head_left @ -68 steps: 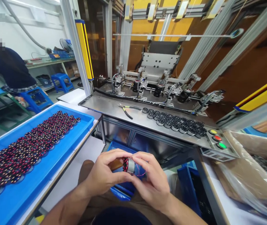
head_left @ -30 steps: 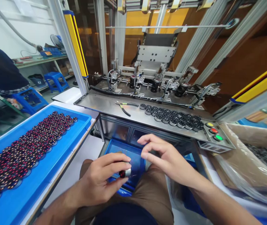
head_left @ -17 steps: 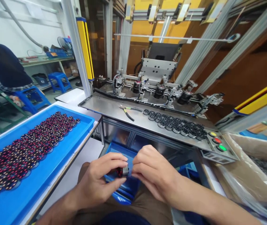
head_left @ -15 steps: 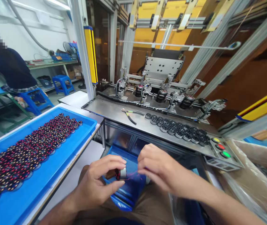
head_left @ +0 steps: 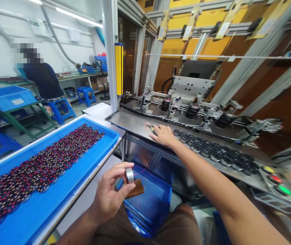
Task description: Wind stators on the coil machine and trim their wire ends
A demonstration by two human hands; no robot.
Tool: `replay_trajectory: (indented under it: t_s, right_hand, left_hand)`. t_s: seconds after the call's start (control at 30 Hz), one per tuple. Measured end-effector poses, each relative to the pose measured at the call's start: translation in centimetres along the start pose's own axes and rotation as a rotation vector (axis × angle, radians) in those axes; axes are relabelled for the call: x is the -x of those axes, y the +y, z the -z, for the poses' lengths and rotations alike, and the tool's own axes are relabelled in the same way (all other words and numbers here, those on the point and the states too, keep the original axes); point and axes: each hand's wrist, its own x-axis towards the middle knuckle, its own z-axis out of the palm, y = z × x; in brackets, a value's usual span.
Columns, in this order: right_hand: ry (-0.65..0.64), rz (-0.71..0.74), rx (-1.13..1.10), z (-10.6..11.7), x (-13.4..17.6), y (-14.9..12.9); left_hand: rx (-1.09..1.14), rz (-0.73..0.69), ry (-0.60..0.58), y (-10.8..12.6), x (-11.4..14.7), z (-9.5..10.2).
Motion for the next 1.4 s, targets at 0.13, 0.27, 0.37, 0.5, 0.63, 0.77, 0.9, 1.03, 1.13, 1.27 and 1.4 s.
replay_trajectory:
  t_s: [0.13, 0.27, 0.37, 0.5, 0.63, 0.77, 0.9, 1.03, 1.13, 1.27, 1.4]
  right_hand:
    - [-0.040, -0.014, -0.016, 0.0, 0.4, 1.0]
    - [-0.049, -0.023, -0.096, -0.2, 0.9, 1.7]
    - [-0.021, -0.042, -0.207, 0.1, 0.8, 2.0]
    - [0.036, -0.069, -0.472, 1.9, 1.6, 2.4]
    - [0.073, -0.041, -0.821, 2.9, 7.2, 1.3]
    - [0.030, 0.001, -1.165, 1.2, 18.3, -2.6]
    - [-0.069, -0.025, -1.297, -1.1, 27.7, -7.1]
    - [0.099, 0.114, -1.149, -1.3, 29.8, -8.6]
    - [0.174, 0.189, -1.074, -0.3, 28.9, -8.2]
    - [0.200, 0.227, -1.069, 0.7, 27.7, -8.2]
    - [0.214, 0.258, -1.063, 1.1, 27.3, -8.6]
  left_hand:
    - [-0.057, -0.091, -0.092, -0.3, -0.1, 0.5]
    - [-0.148, -0.170, -0.106, -0.3, -0.2, 0.2]
    - [-0.155, -0.158, -0.080, -0.1, -0.1, -0.3]
    - [-0.073, -0.054, -0.049, 0.1, 0.2, -0.9]
    - [0.045, 0.131, 0.033, 0.3, 0.7, -1.0]
    - [0.142, 0.314, 0.058, 0.1, 0.9, -1.3]
    - [0.181, 0.362, -0.010, 0.0, 1.0, -2.4]
    - [0.151, 0.349, -0.101, 0.2, 0.9, -3.6]
    - [0.100, 0.304, -0.153, 0.5, 0.9, -4.1]
    - [0.055, 0.254, -0.192, 0.7, 1.0, -4.0]
    - [0.042, 0.242, -0.198, 0.8, 1.1, -3.6]
